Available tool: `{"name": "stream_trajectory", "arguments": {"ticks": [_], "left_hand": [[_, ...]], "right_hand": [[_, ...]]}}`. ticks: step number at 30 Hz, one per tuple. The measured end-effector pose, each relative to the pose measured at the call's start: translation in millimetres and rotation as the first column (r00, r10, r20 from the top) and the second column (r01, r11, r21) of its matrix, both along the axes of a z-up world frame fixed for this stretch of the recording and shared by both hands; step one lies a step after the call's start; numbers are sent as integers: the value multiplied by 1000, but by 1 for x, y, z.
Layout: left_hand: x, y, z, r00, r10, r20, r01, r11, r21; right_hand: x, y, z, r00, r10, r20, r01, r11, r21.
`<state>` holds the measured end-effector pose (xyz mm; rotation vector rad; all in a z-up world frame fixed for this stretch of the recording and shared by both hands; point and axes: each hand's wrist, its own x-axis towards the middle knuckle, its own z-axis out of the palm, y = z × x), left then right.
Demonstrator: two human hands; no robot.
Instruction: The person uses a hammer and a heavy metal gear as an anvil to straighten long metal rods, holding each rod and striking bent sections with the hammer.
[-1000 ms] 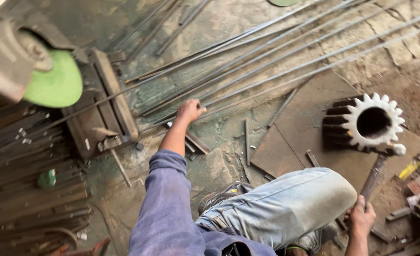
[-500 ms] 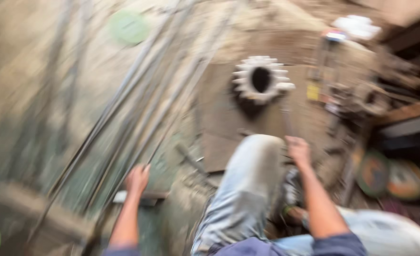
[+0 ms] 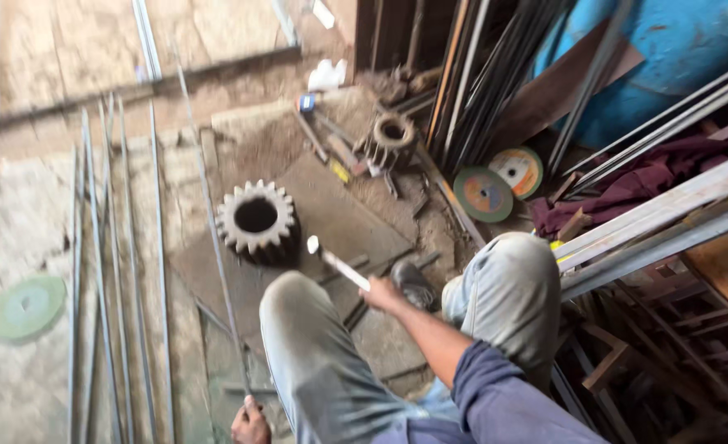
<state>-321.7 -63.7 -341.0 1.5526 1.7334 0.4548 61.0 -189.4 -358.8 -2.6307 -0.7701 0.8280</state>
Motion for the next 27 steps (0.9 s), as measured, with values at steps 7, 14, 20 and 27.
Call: {"name": "stream_trajectory", "arguments": {"ticks": [7, 14, 20, 27], "left_hand": [[71, 61, 39, 912, -391, 124, 393, 920, 7], [95, 78, 59, 799, -522, -299, 522, 849, -87], [58, 34, 28, 930, -332, 157, 355, 921, -157], [28, 12, 9, 933, -221, 284, 246, 968, -57]], "right_hand": [[-28, -10, 24, 990, -30, -137, 19, 997, -80], [-36, -18, 35, 990, -30, -134, 22, 998, -66], [-32, -15, 32, 993, 12, -114, -32, 984, -176], [-28, -15, 25, 948, -96, -303, 64, 992, -113]]}}
